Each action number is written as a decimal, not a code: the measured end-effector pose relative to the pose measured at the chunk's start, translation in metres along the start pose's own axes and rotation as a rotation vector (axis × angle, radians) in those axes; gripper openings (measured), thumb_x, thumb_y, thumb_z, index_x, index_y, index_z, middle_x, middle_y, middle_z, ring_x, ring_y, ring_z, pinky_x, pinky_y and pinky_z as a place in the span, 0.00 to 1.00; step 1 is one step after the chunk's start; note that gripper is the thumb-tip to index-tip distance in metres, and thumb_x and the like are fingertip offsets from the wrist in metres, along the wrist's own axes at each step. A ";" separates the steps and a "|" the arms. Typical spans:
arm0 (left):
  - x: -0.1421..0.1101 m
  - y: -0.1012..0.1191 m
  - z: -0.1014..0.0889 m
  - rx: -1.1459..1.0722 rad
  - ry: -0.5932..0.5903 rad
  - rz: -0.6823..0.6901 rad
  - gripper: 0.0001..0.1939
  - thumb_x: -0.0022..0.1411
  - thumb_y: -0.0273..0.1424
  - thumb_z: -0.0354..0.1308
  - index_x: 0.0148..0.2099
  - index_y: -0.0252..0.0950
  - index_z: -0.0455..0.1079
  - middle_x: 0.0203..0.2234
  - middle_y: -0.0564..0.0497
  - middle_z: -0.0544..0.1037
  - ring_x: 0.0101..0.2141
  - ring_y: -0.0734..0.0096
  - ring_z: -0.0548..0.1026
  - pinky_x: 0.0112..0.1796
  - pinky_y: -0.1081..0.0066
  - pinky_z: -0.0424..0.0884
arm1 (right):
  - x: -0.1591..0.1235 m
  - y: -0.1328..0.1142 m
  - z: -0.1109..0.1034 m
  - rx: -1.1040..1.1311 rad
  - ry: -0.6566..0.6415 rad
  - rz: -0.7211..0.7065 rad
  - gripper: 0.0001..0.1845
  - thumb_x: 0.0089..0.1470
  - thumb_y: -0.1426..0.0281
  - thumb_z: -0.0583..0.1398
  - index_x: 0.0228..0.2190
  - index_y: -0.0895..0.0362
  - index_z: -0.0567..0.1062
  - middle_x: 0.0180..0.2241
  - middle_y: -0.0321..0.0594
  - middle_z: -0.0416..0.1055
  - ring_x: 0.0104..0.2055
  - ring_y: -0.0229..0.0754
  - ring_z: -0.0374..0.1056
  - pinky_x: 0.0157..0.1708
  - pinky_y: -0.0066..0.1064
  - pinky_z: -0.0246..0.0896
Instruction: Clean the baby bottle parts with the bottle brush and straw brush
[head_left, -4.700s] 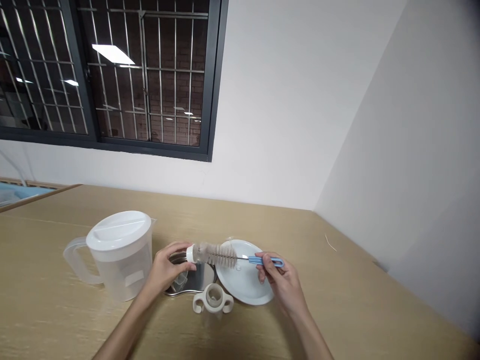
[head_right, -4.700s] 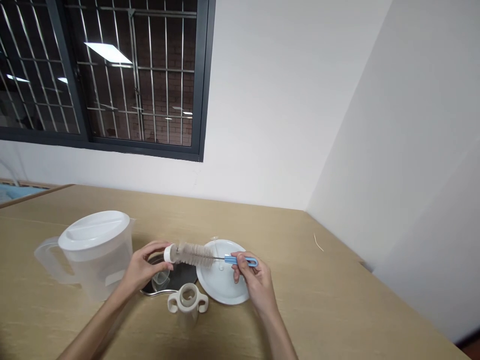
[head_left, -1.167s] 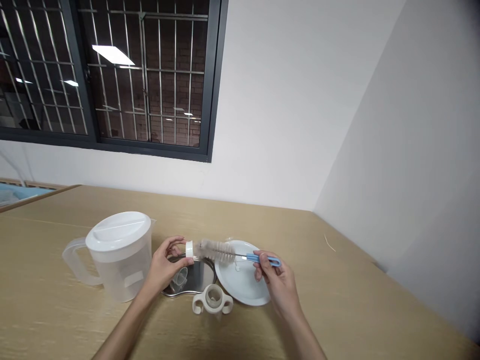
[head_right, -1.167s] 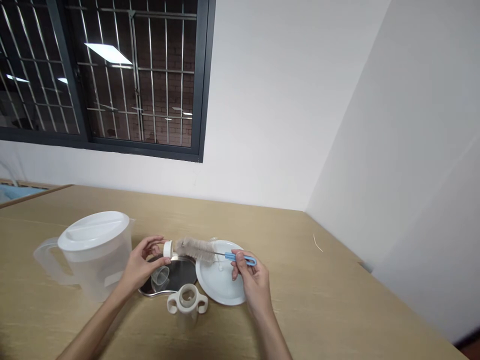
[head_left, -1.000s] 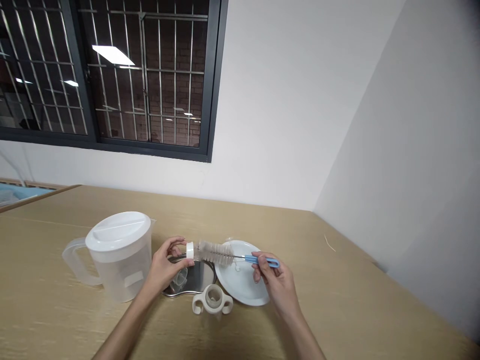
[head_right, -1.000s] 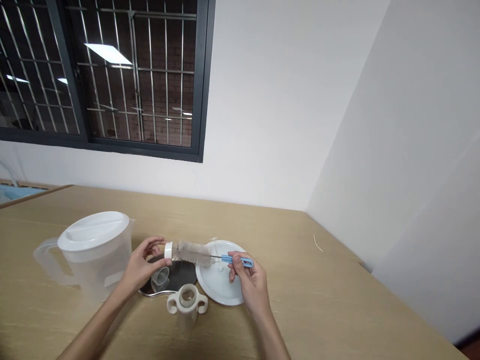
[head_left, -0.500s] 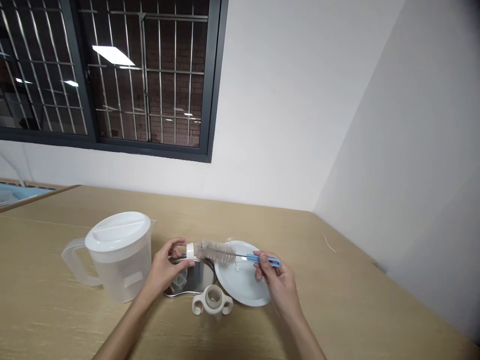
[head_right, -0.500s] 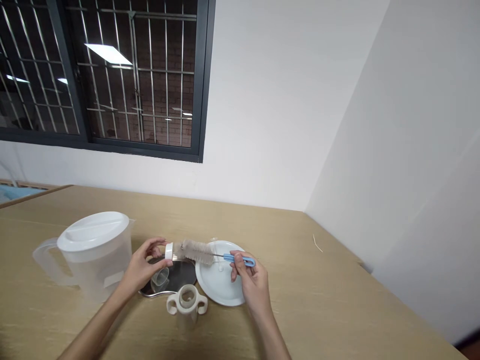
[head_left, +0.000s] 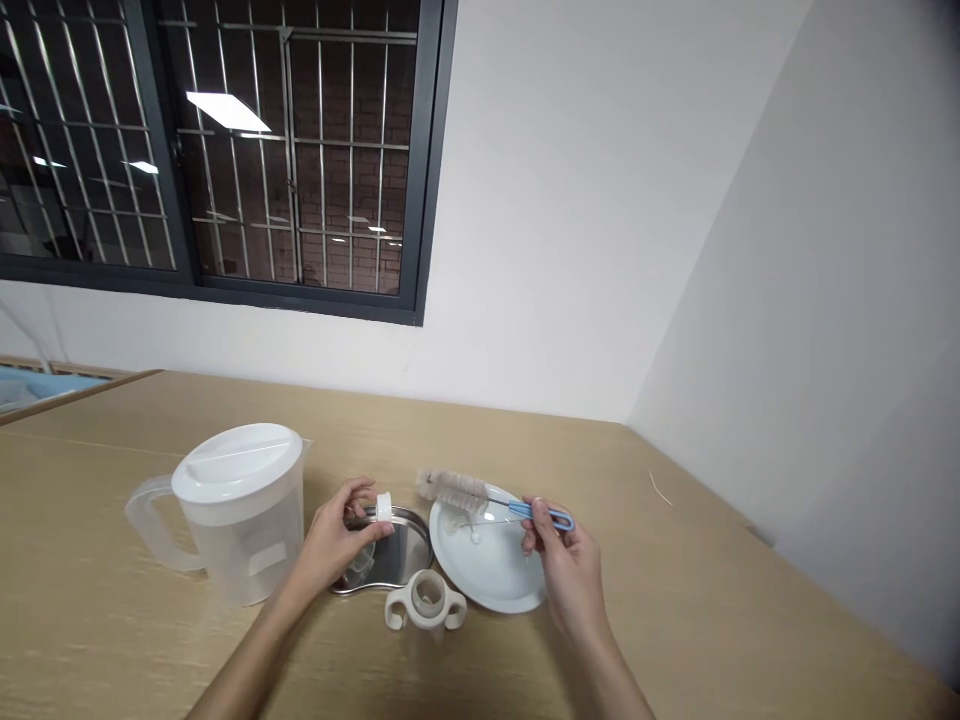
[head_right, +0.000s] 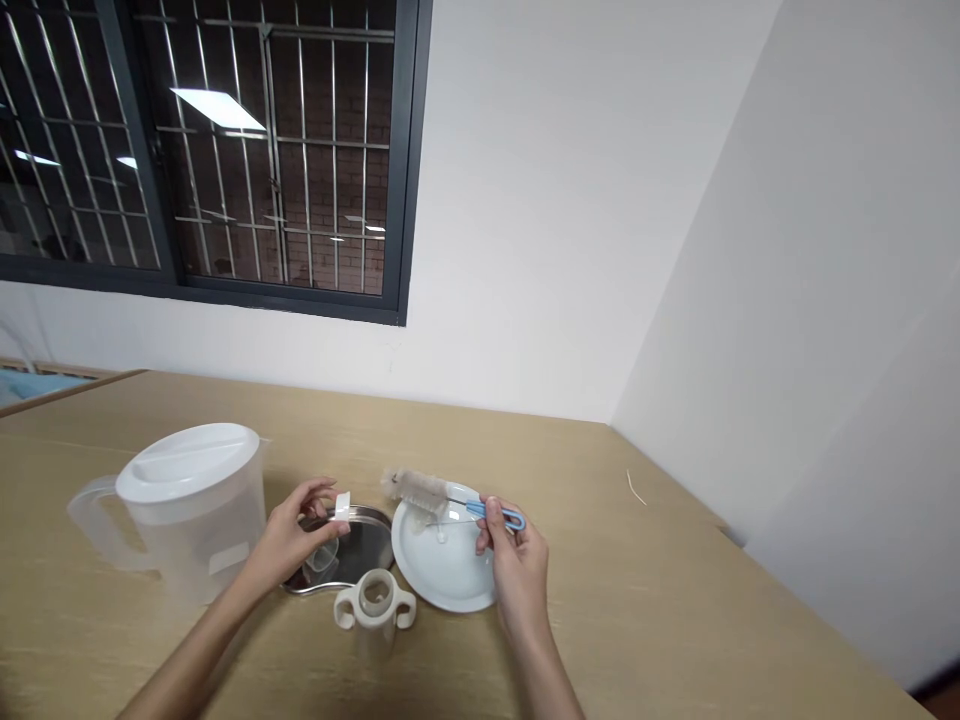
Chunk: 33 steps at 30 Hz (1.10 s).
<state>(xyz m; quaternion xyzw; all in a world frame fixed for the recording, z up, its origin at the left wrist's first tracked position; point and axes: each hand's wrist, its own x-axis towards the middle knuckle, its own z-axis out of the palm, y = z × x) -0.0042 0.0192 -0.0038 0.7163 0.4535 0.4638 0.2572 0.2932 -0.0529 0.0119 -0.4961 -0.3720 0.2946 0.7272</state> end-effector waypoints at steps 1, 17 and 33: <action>-0.001 0.000 0.000 0.021 -0.027 0.006 0.28 0.54 0.44 0.63 0.55 0.39 0.65 0.36 0.49 0.76 0.36 0.64 0.74 0.42 0.62 0.72 | 0.000 0.000 0.000 0.005 0.010 0.002 0.26 0.47 0.50 0.66 0.37 0.61 0.78 0.17 0.32 0.66 0.25 0.38 0.63 0.29 0.28 0.58; -0.012 -0.002 0.017 0.442 -0.237 0.153 0.17 0.56 0.33 0.61 0.49 0.44 0.71 0.46 0.48 0.77 0.50 0.55 0.69 0.49 0.58 0.58 | -0.001 -0.007 0.001 0.035 0.042 0.023 0.26 0.45 0.50 0.68 0.36 0.60 0.77 0.18 0.32 0.66 0.23 0.37 0.63 0.28 0.28 0.58; -0.016 -0.005 0.031 0.511 -0.177 0.144 0.17 0.52 0.29 0.59 0.45 0.46 0.75 0.46 0.47 0.77 0.50 0.52 0.69 0.50 0.55 0.56 | 0.001 -0.004 -0.002 0.034 0.062 -0.019 0.26 0.46 0.50 0.67 0.35 0.60 0.77 0.16 0.31 0.65 0.24 0.38 0.63 0.28 0.28 0.58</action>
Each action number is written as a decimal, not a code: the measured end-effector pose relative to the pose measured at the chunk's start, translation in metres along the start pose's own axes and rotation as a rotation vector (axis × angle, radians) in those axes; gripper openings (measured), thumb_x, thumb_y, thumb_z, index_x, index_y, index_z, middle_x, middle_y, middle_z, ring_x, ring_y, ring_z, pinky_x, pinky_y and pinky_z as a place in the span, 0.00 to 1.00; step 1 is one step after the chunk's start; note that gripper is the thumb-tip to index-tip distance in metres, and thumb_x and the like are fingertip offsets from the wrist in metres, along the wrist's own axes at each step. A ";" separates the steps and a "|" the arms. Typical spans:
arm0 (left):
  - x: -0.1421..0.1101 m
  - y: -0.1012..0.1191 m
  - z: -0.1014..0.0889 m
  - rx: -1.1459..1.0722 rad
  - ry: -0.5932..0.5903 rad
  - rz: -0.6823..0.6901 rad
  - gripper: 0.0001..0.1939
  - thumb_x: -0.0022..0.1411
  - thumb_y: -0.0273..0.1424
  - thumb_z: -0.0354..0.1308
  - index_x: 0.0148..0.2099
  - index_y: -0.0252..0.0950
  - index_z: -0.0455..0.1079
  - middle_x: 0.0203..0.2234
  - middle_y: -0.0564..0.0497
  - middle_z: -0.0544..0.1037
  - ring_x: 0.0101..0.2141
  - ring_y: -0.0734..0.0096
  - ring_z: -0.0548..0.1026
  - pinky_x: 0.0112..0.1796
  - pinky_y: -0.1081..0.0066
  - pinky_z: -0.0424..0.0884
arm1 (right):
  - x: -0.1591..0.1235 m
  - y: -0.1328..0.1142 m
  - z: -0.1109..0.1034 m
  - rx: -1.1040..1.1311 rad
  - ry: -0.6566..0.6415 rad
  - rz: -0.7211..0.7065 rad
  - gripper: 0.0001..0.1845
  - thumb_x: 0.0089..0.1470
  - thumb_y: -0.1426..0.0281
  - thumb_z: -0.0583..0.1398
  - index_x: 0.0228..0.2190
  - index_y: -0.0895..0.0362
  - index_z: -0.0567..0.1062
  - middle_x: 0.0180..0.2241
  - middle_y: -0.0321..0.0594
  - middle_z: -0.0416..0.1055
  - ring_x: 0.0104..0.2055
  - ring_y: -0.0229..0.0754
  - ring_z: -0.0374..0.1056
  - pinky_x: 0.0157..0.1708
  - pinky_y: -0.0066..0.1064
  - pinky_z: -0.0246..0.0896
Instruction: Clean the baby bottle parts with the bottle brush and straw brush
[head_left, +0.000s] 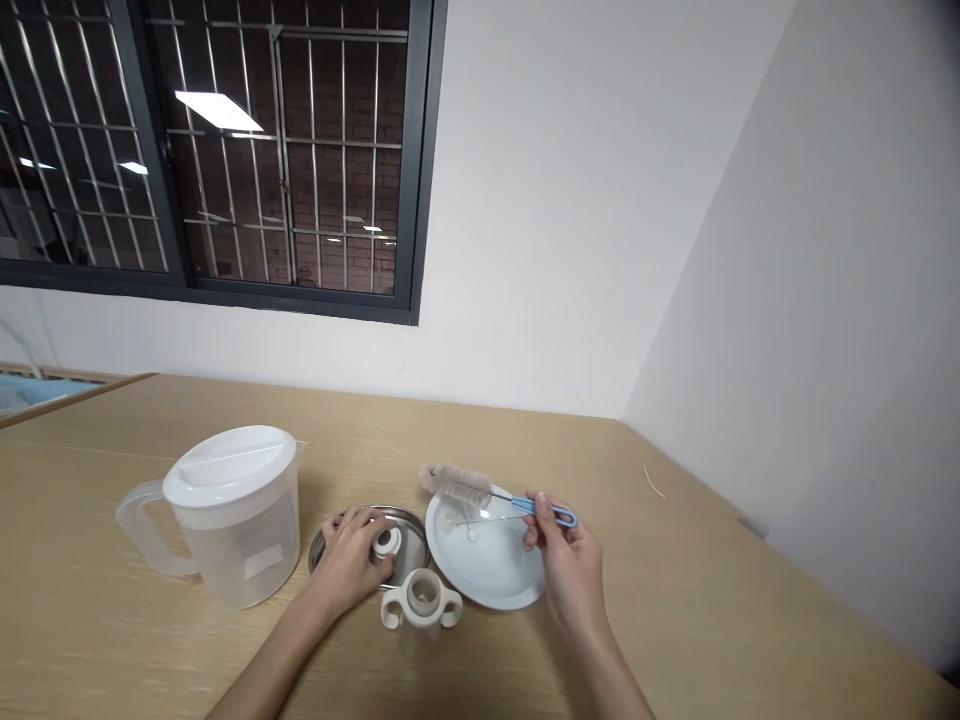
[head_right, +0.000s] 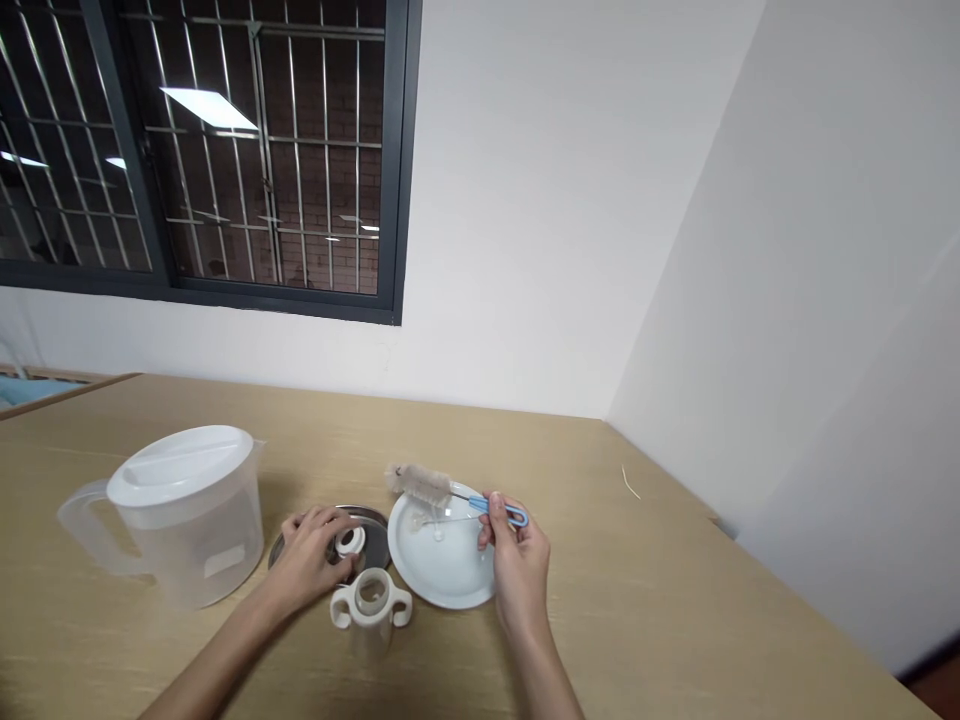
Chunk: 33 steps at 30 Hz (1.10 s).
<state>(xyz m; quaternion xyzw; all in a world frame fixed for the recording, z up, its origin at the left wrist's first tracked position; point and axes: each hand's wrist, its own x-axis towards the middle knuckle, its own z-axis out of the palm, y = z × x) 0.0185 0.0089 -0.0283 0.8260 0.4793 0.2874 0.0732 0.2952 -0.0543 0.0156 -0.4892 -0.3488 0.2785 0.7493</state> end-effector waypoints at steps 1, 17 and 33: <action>0.000 0.000 0.001 0.009 -0.003 -0.001 0.16 0.52 0.30 0.59 0.45 0.46 0.76 0.45 0.47 0.77 0.49 0.52 0.69 0.49 0.55 0.56 | 0.000 0.000 0.000 0.006 0.001 0.002 0.25 0.46 0.50 0.67 0.36 0.60 0.77 0.16 0.31 0.65 0.23 0.37 0.63 0.28 0.28 0.58; 0.004 0.002 -0.023 -0.029 0.322 -0.008 0.15 0.69 0.36 0.45 0.33 0.39 0.69 0.28 0.50 0.76 0.34 0.64 0.71 0.44 0.61 0.58 | 0.002 0.002 -0.002 0.062 0.084 -0.004 0.26 0.48 0.52 0.66 0.39 0.61 0.76 0.17 0.31 0.65 0.25 0.37 0.62 0.29 0.28 0.58; 0.006 -0.006 -0.028 -0.177 0.495 0.036 0.08 0.66 0.36 0.53 0.36 0.39 0.66 0.29 0.52 0.73 0.32 0.67 0.71 0.38 0.68 0.65 | 0.001 0.000 -0.002 0.189 0.150 0.029 0.23 0.49 0.55 0.67 0.39 0.60 0.76 0.19 0.31 0.65 0.22 0.32 0.58 0.24 0.24 0.55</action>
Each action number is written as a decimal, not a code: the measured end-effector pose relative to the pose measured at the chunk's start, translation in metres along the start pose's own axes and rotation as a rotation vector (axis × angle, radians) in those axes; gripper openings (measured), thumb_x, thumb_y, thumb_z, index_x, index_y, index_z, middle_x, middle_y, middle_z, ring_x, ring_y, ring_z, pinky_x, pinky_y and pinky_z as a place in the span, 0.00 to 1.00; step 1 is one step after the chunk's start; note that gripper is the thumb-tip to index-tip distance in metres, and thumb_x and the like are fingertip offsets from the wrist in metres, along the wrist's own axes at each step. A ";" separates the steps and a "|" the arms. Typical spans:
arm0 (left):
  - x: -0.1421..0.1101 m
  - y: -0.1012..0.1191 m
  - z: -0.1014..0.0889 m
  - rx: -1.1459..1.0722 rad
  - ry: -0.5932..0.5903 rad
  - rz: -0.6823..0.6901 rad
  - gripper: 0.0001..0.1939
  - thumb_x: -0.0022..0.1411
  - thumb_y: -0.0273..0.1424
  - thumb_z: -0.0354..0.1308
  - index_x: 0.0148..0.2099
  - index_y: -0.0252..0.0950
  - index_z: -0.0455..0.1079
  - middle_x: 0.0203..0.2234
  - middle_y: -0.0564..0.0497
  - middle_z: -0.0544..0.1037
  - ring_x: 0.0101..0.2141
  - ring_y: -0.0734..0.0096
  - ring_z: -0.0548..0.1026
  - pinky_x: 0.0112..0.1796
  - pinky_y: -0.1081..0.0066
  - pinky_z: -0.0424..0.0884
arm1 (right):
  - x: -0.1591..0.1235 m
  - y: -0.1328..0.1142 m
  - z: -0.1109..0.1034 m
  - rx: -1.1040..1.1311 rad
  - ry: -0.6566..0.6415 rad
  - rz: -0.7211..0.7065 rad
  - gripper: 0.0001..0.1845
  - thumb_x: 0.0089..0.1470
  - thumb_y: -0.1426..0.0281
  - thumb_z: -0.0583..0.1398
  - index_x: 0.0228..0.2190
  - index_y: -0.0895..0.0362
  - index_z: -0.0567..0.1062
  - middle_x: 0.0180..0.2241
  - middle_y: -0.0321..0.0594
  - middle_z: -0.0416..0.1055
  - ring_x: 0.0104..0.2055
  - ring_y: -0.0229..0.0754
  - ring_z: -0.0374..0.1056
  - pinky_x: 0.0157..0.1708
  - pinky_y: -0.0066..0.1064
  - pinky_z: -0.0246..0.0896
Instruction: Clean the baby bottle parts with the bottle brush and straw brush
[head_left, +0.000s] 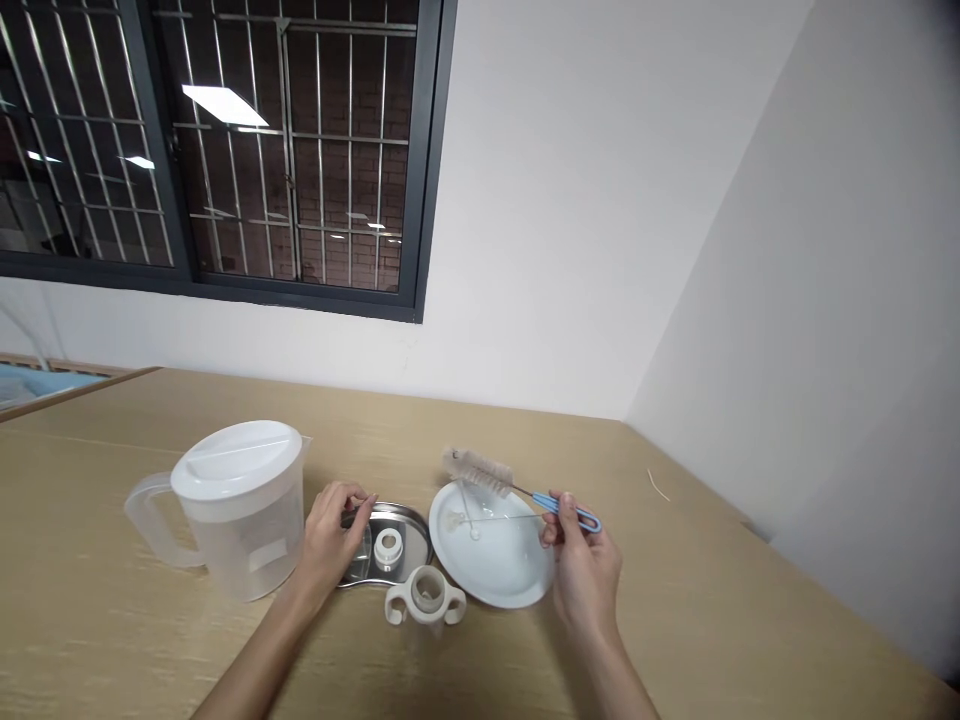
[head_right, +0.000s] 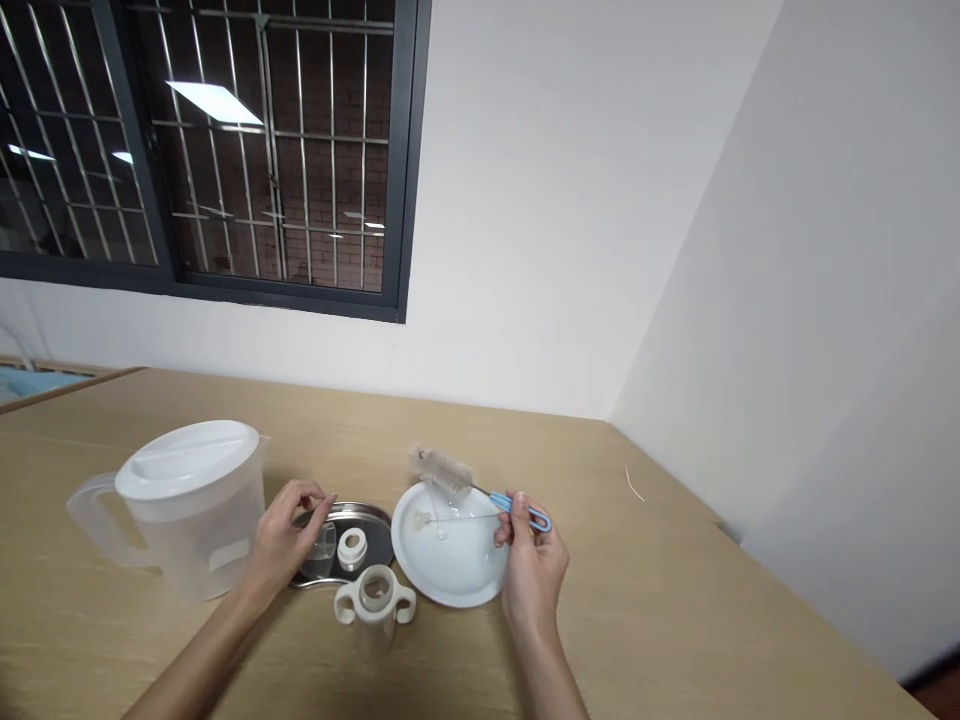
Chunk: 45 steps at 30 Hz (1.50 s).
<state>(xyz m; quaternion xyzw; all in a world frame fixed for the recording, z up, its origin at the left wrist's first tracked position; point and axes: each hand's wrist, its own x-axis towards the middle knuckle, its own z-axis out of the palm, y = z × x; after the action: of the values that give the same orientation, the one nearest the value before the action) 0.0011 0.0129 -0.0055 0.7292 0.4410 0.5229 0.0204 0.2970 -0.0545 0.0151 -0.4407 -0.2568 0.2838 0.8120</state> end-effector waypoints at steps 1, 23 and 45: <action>0.000 0.000 0.000 -0.004 -0.018 0.011 0.08 0.66 0.36 0.53 0.36 0.39 0.66 0.29 0.52 0.74 0.33 0.67 0.71 0.38 0.68 0.65 | 0.000 0.000 0.000 0.010 0.000 0.005 0.22 0.49 0.55 0.67 0.38 0.60 0.76 0.19 0.31 0.65 0.22 0.31 0.58 0.23 0.23 0.54; -0.003 -0.009 0.003 0.027 -0.085 0.110 0.07 0.68 0.32 0.52 0.40 0.40 0.72 0.35 0.52 0.80 0.37 0.67 0.75 0.42 0.66 0.66 | 0.006 -0.002 -0.001 0.061 0.043 0.010 0.23 0.47 0.53 0.67 0.33 0.61 0.75 0.17 0.27 0.60 0.18 0.29 0.52 0.18 0.22 0.51; -0.003 -0.001 0.002 0.025 -0.103 0.081 0.12 0.69 0.33 0.48 0.35 0.39 0.70 0.28 0.53 0.76 0.32 0.68 0.73 0.38 0.67 0.66 | 0.037 -0.001 -0.029 -0.053 0.274 0.041 0.20 0.48 0.53 0.63 0.25 0.58 0.71 0.13 0.25 0.55 0.17 0.32 0.51 0.15 0.25 0.51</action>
<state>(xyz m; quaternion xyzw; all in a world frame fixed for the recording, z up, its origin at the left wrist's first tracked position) 0.0020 0.0127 -0.0092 0.7727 0.4158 0.4794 0.0129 0.3427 -0.0463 0.0086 -0.5018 -0.1417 0.2306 0.8215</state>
